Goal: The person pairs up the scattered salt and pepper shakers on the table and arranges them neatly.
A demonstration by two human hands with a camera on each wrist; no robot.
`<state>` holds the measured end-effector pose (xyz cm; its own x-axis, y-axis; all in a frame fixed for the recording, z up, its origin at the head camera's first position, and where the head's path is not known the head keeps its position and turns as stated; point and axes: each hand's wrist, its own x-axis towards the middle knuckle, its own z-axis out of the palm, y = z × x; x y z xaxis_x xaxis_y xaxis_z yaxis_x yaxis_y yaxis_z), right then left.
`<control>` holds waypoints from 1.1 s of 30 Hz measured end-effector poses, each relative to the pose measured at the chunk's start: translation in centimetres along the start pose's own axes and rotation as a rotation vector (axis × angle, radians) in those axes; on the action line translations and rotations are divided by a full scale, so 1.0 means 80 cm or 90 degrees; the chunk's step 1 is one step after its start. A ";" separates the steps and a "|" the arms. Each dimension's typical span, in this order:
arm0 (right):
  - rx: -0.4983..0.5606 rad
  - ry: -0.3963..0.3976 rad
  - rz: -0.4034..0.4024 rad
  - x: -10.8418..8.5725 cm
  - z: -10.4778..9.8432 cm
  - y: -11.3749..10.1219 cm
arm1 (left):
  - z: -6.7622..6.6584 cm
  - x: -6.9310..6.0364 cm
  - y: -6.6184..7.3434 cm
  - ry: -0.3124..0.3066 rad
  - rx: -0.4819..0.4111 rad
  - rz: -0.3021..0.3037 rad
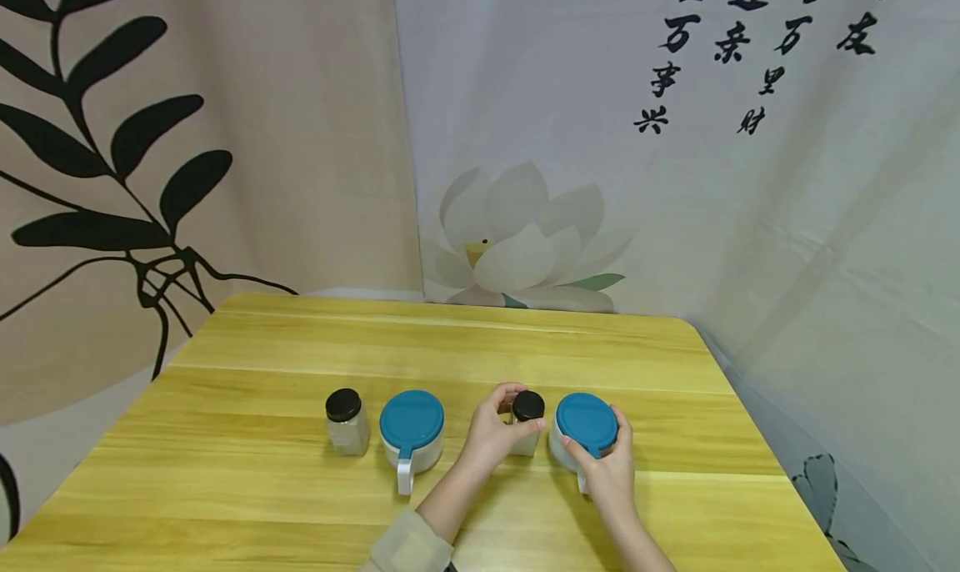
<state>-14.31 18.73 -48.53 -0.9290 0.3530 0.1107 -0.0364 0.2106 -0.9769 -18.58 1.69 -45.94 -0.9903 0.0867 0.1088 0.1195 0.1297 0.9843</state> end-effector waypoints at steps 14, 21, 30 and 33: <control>-0.024 -0.011 0.003 0.002 -0.003 0.001 | -0.002 0.001 -0.002 -0.013 0.003 0.001; -0.017 -0.017 -0.007 0.005 -0.004 -0.001 | -0.007 0.001 0.005 -0.025 -0.003 -0.004; -0.034 -0.022 -0.024 0.009 -0.008 -0.006 | -0.015 0.003 0.011 -0.050 -0.013 -0.011; -0.038 -0.023 -0.029 0.011 -0.010 -0.008 | -0.018 0.003 0.014 -0.053 -0.019 -0.014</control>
<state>-14.81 19.66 -47.64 -0.9395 0.3094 0.1471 -0.0577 0.2803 -0.9582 -18.76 0.42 -44.65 -0.9832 0.1655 0.0771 0.0951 0.1037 0.9901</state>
